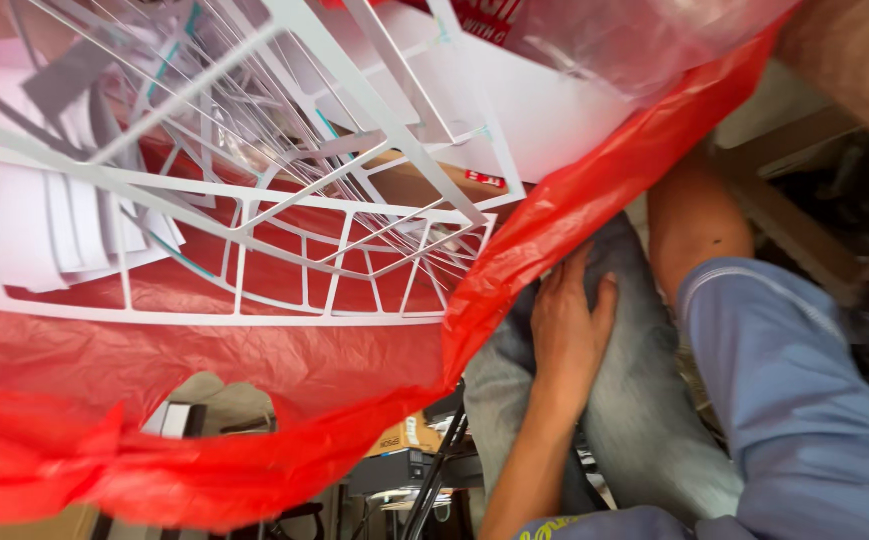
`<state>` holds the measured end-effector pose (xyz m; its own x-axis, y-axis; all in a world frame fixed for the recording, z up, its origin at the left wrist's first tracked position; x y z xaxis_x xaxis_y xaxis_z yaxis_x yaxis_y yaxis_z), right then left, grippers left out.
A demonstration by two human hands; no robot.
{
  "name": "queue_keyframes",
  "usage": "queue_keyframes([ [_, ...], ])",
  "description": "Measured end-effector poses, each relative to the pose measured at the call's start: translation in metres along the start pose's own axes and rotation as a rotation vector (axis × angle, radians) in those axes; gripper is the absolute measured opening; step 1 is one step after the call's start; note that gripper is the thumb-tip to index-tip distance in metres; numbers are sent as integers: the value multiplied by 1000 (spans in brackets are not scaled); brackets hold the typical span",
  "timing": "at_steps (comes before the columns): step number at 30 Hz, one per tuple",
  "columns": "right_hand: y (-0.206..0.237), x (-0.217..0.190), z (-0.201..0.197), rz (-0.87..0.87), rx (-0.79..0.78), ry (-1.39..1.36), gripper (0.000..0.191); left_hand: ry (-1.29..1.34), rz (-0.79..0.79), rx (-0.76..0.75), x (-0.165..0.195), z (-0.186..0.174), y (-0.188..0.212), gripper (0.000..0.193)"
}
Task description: The person sits on the floor stacking small teal printed packets, then moves to a workbench and arranges the packets in rows on sheets of white paper. They then gather paper scraps and place them into a red plastic bag on the floor.
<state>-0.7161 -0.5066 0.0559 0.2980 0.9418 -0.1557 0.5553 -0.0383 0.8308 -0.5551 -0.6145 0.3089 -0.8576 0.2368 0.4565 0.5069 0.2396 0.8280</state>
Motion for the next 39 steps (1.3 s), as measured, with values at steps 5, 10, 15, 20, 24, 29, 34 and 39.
queue_keyframes([
  [5,0,-6,31,-95,-49,-38,43,-24,0,-11,-5,0,6,45],
  [10,23,-22,48,-137,-74,-46,43,-39,-49,-37,-5,1,11,48],
  [15,29,-24,42,-130,-66,-47,42,-29,-41,-40,-5,-3,14,49],
  [20,22,-23,35,-123,-53,-42,41,-54,-32,-37,-7,-4,13,50],
  [24,15,-24,33,-120,-44,-33,41,-51,-28,-43,-7,-6,9,50],
  [29,11,-25,38,-122,-45,-30,40,-31,-42,-43,-6,-7,6,50],
  [34,12,-23,43,-129,-49,-38,40,-24,-19,-27,-1,-7,3,50],
  [39,8,-12,39,-119,-35,-35,40,-21,-43,-47,2,-5,1,50],
])
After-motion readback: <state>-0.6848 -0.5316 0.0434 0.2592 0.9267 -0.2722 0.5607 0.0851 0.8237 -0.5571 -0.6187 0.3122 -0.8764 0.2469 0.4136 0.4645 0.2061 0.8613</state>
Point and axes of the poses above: each hand's wrist, its own y-axis away from the middle knuckle, its own z-axis out of the palm, x = y × z, the point moved 2 cm from there along -y, towards the middle knuckle, and after that the axes turned 15 degrees about -y, right-handed, at the moved point
